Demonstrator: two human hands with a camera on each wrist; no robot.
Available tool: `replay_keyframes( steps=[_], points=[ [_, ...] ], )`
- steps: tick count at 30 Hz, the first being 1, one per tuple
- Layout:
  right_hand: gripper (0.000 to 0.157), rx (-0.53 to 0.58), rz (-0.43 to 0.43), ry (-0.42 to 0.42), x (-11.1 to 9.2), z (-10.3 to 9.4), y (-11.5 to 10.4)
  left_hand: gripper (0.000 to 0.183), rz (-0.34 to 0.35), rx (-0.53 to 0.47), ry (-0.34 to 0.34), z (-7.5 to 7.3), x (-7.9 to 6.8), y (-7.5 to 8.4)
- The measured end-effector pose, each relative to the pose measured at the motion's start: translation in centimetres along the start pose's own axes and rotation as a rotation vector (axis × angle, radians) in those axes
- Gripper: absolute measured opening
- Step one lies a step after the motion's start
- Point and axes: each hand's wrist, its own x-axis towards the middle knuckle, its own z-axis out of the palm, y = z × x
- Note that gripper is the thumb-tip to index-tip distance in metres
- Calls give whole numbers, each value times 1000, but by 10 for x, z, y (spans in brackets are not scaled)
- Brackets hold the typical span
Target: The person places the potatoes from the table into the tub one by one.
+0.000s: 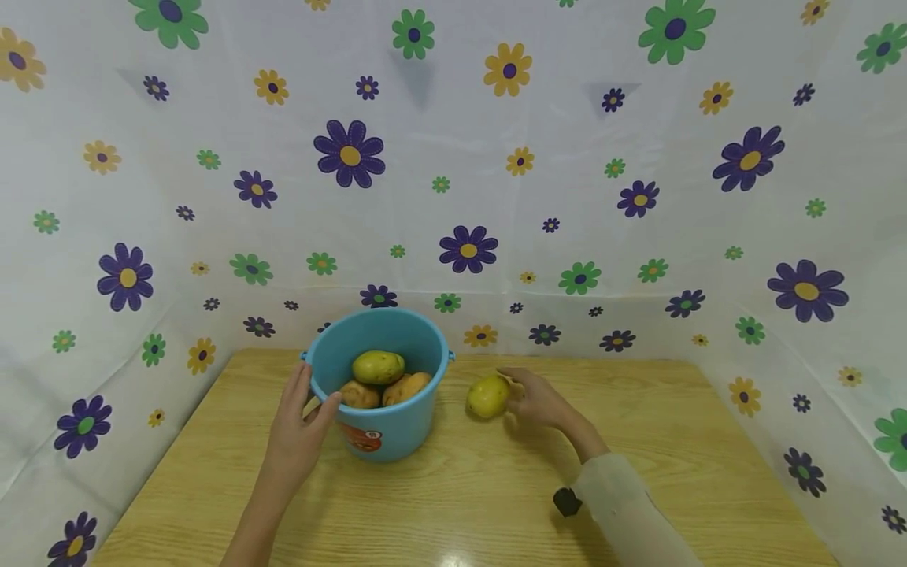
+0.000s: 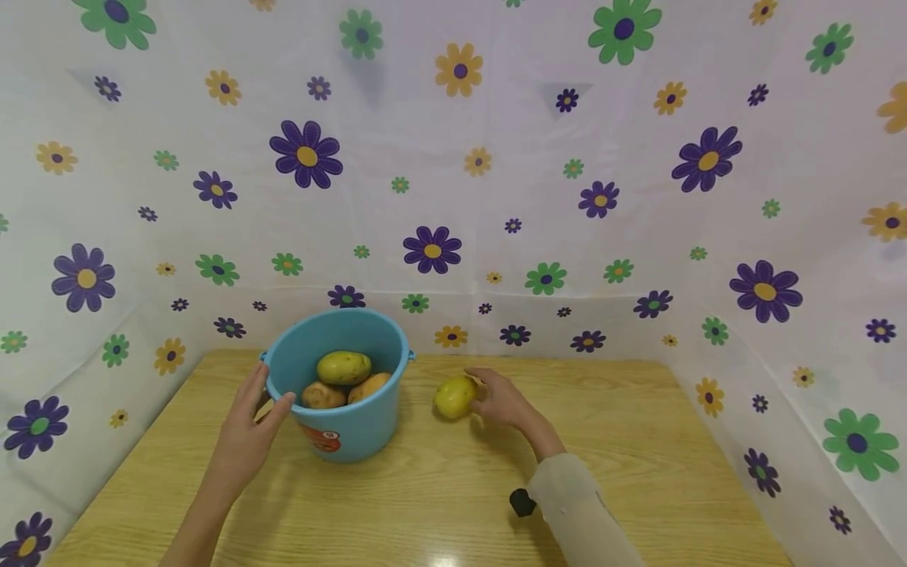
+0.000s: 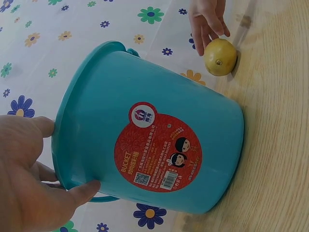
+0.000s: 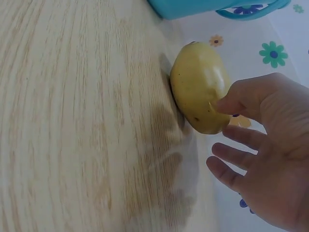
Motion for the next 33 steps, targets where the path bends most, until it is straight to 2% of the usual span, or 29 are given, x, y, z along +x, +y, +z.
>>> replay_keyframes(
  steps=[4, 10, 16, 23, 33],
  points=[
    [64, 4, -8, -24, 3, 3, 3, 81, 1, -2, 1, 0, 0, 0],
    [69, 42, 50, -46, 4, 10, 6, 80, -5, 1, 4, 0, 0, 0],
    [64, 59, 73, -4, 3, 13, 6, 80, -2, 3, 5, 0, 0, 1],
    [60, 91, 156, 58, 3, 19, 4, 79, 2, 5, 6, 0, 0, 0],
    [65, 105, 163, 105, 4, 26, -2, 80, 2, 16, 9, 0, 0, 1]
  ],
)
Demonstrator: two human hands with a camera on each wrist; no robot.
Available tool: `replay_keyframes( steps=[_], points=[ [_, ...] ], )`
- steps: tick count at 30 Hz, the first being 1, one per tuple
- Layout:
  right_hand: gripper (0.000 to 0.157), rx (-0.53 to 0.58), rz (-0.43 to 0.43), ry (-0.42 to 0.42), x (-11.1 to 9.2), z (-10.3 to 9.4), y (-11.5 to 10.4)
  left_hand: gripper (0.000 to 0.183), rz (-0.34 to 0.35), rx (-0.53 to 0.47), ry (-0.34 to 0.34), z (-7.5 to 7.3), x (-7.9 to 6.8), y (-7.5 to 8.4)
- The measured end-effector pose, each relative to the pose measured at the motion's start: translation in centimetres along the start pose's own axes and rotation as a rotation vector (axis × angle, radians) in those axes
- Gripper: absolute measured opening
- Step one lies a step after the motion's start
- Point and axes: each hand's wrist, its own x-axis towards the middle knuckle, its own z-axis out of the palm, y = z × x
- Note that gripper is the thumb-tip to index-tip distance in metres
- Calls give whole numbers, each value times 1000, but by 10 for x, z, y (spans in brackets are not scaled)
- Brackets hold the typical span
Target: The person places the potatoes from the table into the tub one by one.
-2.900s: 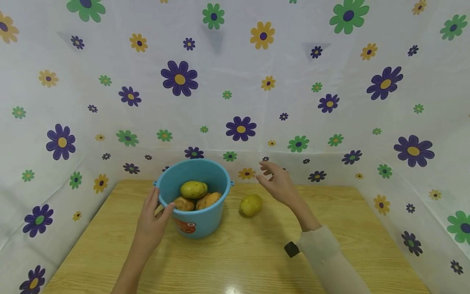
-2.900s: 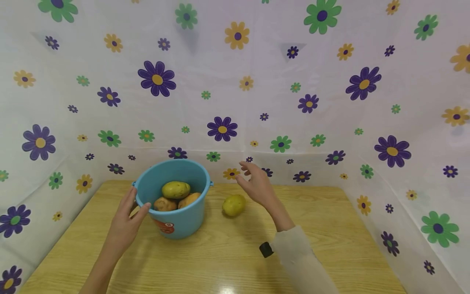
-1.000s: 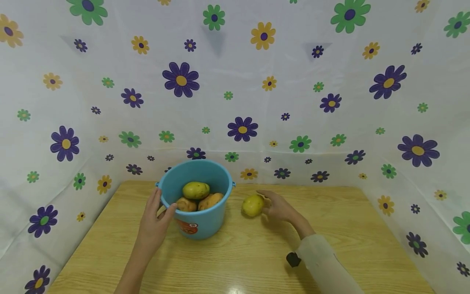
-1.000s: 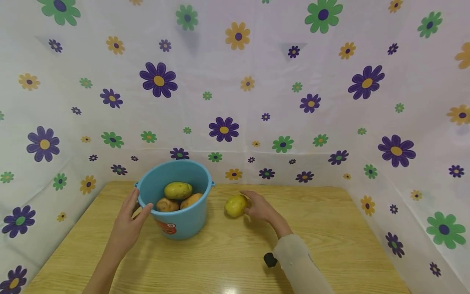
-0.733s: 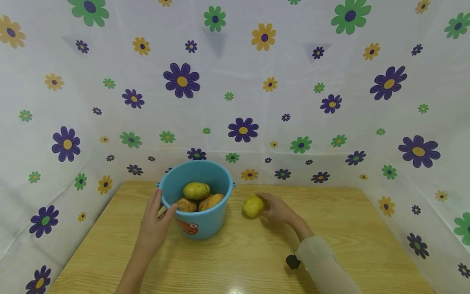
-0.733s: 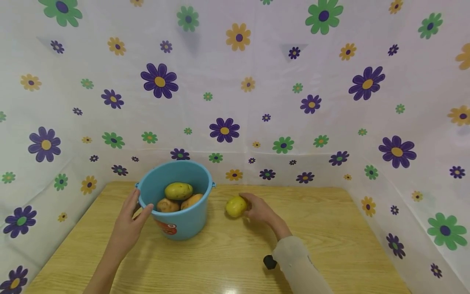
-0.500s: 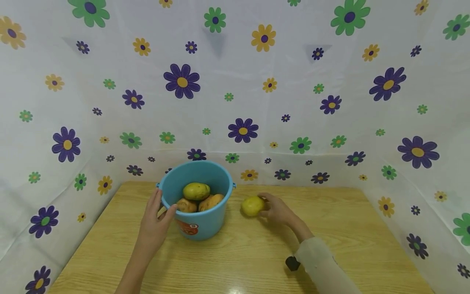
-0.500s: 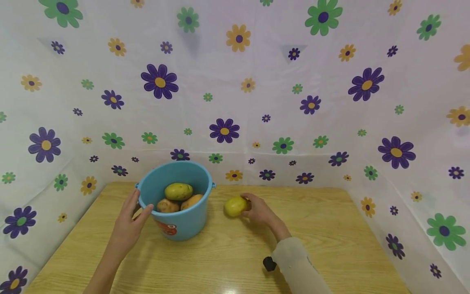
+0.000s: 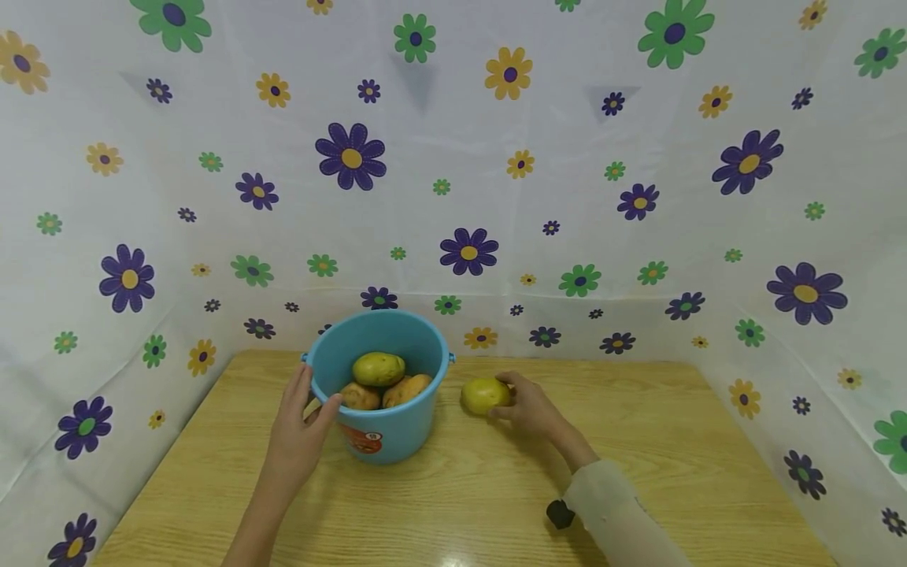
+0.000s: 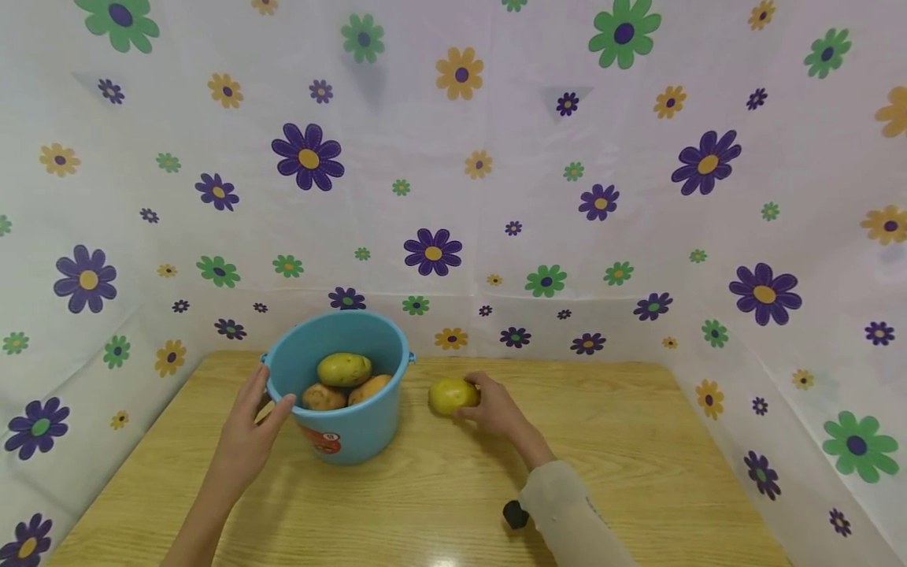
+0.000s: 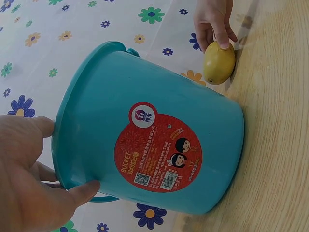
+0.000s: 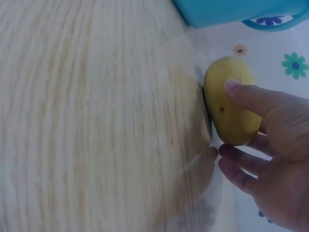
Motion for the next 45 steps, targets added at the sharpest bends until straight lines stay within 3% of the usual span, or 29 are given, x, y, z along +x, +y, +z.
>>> replay_keyframes(
  steps=[13, 21, 28, 45],
  points=[
    [67, -28, 27, 34, -3, 7, -1, 79, 1, 3, -5, 1, 0, 2],
    [65, -53, 0, 66, -9, 4, -4, 79, -4, 7, -4, 2, -1, 1],
    [66, -52, 19, 97, -14, -9, -14, 79, -7, 4, -7, 1, -1, 1],
    [61, -68, -91, 147, -29, -61, -55, 79, 0, 11, -6, 1, 1, -1]
  ],
)
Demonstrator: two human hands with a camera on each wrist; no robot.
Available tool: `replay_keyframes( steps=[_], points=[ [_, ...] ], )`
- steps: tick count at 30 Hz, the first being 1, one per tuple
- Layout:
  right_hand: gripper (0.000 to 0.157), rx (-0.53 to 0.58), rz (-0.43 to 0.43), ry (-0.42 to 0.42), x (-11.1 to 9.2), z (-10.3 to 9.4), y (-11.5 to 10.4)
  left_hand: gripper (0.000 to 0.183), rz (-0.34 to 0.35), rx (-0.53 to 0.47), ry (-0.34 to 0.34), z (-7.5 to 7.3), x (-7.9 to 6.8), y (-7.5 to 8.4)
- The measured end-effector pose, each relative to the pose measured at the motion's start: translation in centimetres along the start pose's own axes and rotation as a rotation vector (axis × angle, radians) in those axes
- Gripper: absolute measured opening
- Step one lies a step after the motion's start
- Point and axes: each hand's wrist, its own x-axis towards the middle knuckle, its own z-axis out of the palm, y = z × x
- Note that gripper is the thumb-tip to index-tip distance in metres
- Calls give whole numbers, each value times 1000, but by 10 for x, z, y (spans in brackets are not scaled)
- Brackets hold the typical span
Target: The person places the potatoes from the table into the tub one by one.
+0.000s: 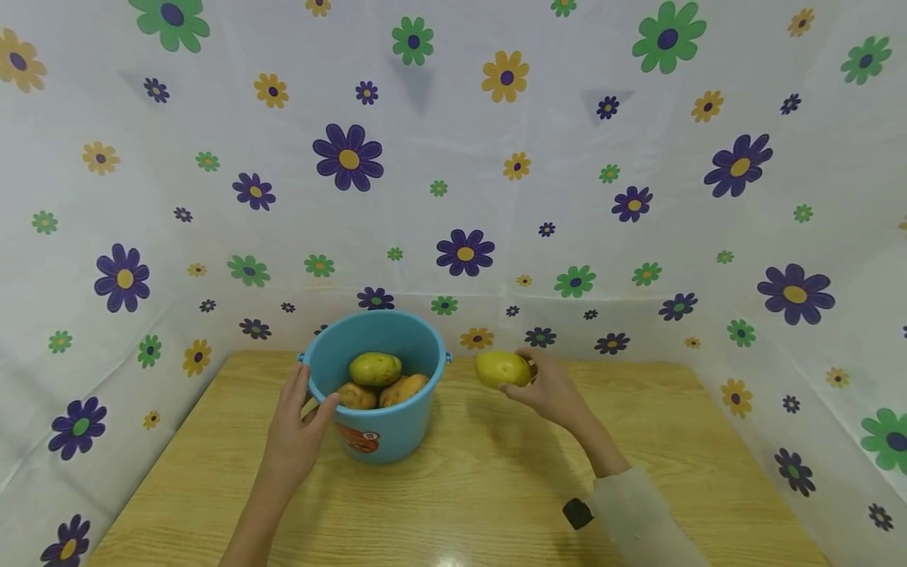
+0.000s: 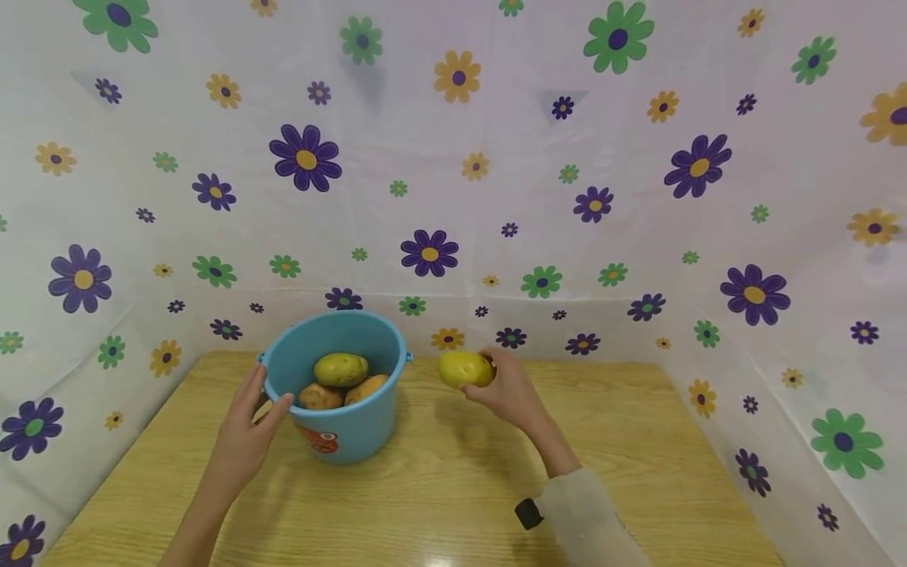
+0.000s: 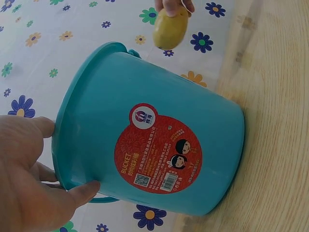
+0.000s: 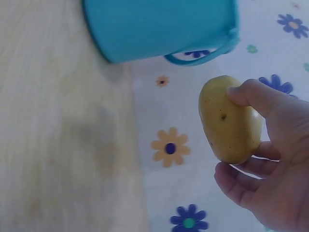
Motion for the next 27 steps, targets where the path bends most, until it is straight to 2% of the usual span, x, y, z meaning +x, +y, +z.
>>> replay_keyframes(
  steps=[13, 18, 27],
  points=[
    [56, -12, -126, 87, 8, -25, -33, 80, -9, 6, -4, 0, 0, 2],
    [60, -23, -110, 86, 10, -29, -51, 80, -14, 11, -3, 0, 0, 2],
    [55, 0, -139, 52, 16, -25, -82, 80, -19, -1, -9, -1, -1, 1]
  ],
)
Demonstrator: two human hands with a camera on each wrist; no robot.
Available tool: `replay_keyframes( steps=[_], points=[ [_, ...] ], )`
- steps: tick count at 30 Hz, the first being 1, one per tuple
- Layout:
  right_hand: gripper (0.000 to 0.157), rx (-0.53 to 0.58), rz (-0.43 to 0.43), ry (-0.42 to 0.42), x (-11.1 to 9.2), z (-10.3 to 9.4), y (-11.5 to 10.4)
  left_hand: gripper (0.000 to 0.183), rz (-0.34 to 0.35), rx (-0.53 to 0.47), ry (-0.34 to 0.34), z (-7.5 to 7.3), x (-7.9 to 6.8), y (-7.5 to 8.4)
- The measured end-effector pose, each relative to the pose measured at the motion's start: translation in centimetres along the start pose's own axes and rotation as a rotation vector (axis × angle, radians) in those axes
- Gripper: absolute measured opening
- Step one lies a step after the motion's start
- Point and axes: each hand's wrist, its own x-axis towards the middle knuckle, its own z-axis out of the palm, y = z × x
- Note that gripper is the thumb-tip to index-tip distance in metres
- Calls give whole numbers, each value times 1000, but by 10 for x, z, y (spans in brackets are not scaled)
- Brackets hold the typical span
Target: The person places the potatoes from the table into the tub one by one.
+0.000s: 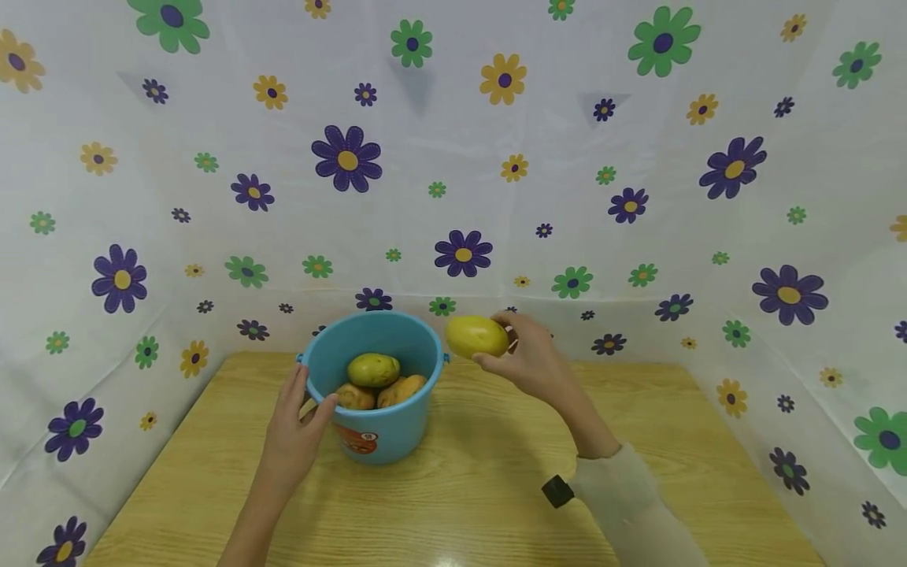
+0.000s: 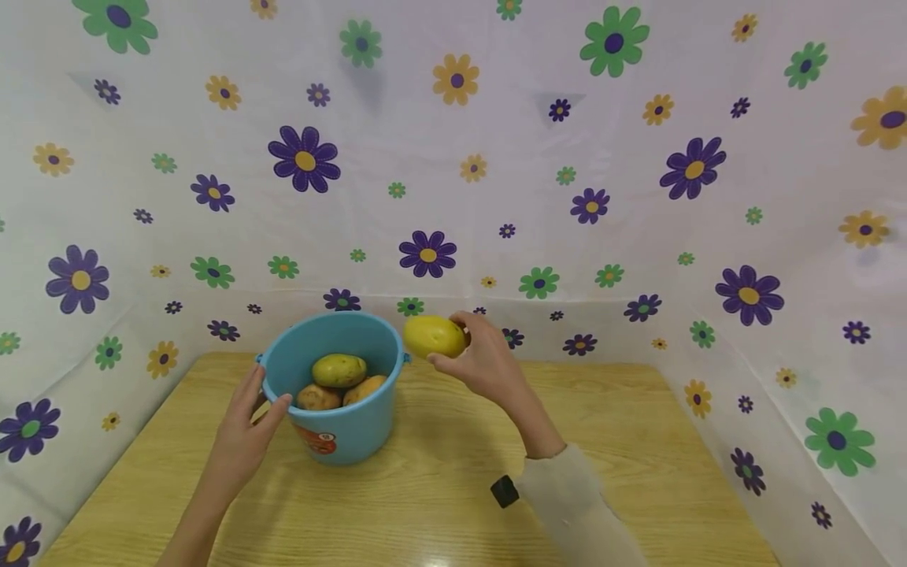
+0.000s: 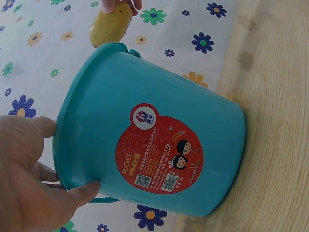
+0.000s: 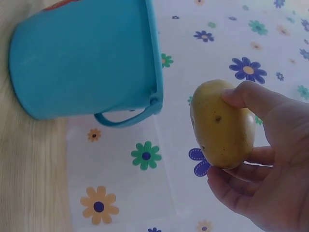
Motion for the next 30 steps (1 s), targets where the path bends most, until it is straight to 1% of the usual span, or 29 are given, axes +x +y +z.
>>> replay_keyframes(
  steps=[5, 10, 19, 30],
  points=[
    [56, 31, -5, -30, 6, 9, -13, 80, 1, 4, 2, -1, 0, -1],
    [58, 59, -25, -39, 11, 21, -25, 80, -3, 3, 2, -1, 0, -1],
    [61, 41, -46, -84, 17, 40, -41, 79, 0, -1, 5, 0, 0, 2],
    [56, 35, -68, -147, 21, 65, -59, 79, 0, -4, 3, 0, -1, 2]
  ],
)
